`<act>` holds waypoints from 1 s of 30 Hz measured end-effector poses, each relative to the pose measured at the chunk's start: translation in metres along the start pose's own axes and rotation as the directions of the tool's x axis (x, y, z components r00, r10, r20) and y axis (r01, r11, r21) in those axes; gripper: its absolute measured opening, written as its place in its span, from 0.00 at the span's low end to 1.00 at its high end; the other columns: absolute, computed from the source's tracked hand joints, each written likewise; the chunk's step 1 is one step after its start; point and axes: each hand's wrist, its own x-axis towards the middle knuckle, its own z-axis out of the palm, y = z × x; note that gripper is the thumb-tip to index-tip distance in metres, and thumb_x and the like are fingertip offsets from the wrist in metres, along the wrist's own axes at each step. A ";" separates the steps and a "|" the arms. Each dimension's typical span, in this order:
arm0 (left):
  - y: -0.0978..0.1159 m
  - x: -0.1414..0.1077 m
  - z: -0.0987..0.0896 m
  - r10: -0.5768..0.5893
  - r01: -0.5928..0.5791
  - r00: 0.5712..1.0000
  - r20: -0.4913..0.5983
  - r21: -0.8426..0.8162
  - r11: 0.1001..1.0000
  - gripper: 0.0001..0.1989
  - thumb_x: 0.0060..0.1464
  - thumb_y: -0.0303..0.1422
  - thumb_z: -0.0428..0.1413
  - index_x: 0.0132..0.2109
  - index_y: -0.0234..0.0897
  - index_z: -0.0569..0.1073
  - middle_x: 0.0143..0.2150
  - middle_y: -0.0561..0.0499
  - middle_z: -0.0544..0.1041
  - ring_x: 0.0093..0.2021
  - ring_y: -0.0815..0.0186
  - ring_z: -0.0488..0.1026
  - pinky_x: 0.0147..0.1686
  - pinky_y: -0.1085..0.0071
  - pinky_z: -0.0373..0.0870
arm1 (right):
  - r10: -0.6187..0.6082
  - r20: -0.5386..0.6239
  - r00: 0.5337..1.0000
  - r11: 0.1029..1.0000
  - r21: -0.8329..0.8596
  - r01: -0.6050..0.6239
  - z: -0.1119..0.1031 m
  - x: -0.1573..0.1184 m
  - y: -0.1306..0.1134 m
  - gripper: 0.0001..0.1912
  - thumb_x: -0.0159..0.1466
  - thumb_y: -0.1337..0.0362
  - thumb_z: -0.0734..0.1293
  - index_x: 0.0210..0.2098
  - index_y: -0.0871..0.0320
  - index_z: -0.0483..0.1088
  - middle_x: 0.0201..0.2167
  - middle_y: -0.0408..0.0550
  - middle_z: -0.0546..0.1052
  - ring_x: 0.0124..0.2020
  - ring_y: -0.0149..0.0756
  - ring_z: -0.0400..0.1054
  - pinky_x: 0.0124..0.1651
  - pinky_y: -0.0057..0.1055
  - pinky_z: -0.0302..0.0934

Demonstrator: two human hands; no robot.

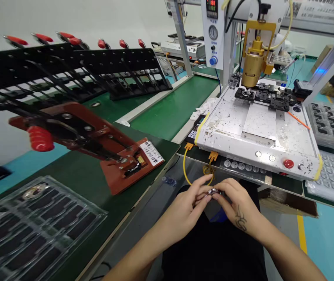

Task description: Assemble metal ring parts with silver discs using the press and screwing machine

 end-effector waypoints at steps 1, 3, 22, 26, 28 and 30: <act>0.002 0.001 -0.001 0.001 -0.003 0.999 -0.041 -0.052 0.999 0.25 0.72 0.37 0.53 0.72 0.40 0.62 0.61 0.40 0.79 0.57 0.57 0.81 0.57 0.61 0.78 | 0.074 -0.038 0.997 0.993 0.097 -0.070 0.001 0.002 -0.002 0.08 0.76 0.58 0.67 0.46 0.56 0.75 0.39 0.49 0.76 0.38 0.36 0.70 0.42 0.32 0.67; 0.003 0.003 0.001 -0.031 0.010 0.993 -0.118 -0.178 0.984 0.25 0.68 0.39 0.59 0.67 0.39 0.65 0.58 0.41 0.79 0.50 0.60 0.82 0.51 0.65 0.81 | 0.254 -0.063 0.965 0.919 0.327 -0.220 0.004 0.006 -0.004 0.13 0.73 0.52 0.71 0.42 0.57 0.74 0.33 0.46 0.75 0.30 0.31 0.66 0.33 0.28 0.63; 0.002 -0.001 0.008 -0.041 -0.012 0.975 -0.219 -0.234 0.972 0.12 0.66 0.39 0.61 0.47 0.34 0.77 0.39 0.47 0.81 0.36 0.64 0.80 0.40 0.68 0.79 | 0.365 -0.013 0.931 0.796 0.522 -0.305 0.021 0.008 -0.014 0.20 0.69 0.47 0.74 0.44 0.59 0.75 0.29 0.44 0.73 0.24 0.27 0.64 0.25 0.24 0.61; 0.005 -0.001 0.007 -0.043 -0.009 0.977 -0.211 -0.242 0.970 0.13 0.67 0.41 0.61 0.46 0.33 0.77 0.39 0.47 0.80 0.35 0.65 0.80 0.39 0.68 0.78 | 0.353 -0.011 0.936 0.802 0.519 -0.296 0.023 0.008 -0.015 0.20 0.70 0.47 0.73 0.44 0.59 0.75 0.28 0.43 0.72 0.24 0.26 0.64 0.24 0.23 0.60; 0.007 -0.001 0.006 -0.049 -0.003 0.978 -0.204 -0.245 0.969 0.13 0.67 0.41 0.61 0.45 0.33 0.76 0.38 0.47 0.80 0.35 0.65 0.79 0.39 0.69 0.78 | 0.350 -0.010 0.937 0.800 0.524 -0.293 0.023 0.008 -0.015 0.19 0.70 0.48 0.73 0.43 0.59 0.74 0.28 0.43 0.72 0.23 0.26 0.63 0.24 0.22 0.60; 0.007 -0.001 0.005 -0.055 0.004 0.979 -0.198 -0.249 0.969 0.12 0.67 0.40 0.61 0.44 0.34 0.76 0.37 0.48 0.79 0.35 0.65 0.79 0.39 0.69 0.77 | 0.337 -0.002 0.942 0.809 0.513 -0.288 0.022 0.008 -0.013 0.18 0.71 0.49 0.72 0.43 0.59 0.74 0.28 0.43 0.72 0.24 0.26 0.63 0.25 0.23 0.60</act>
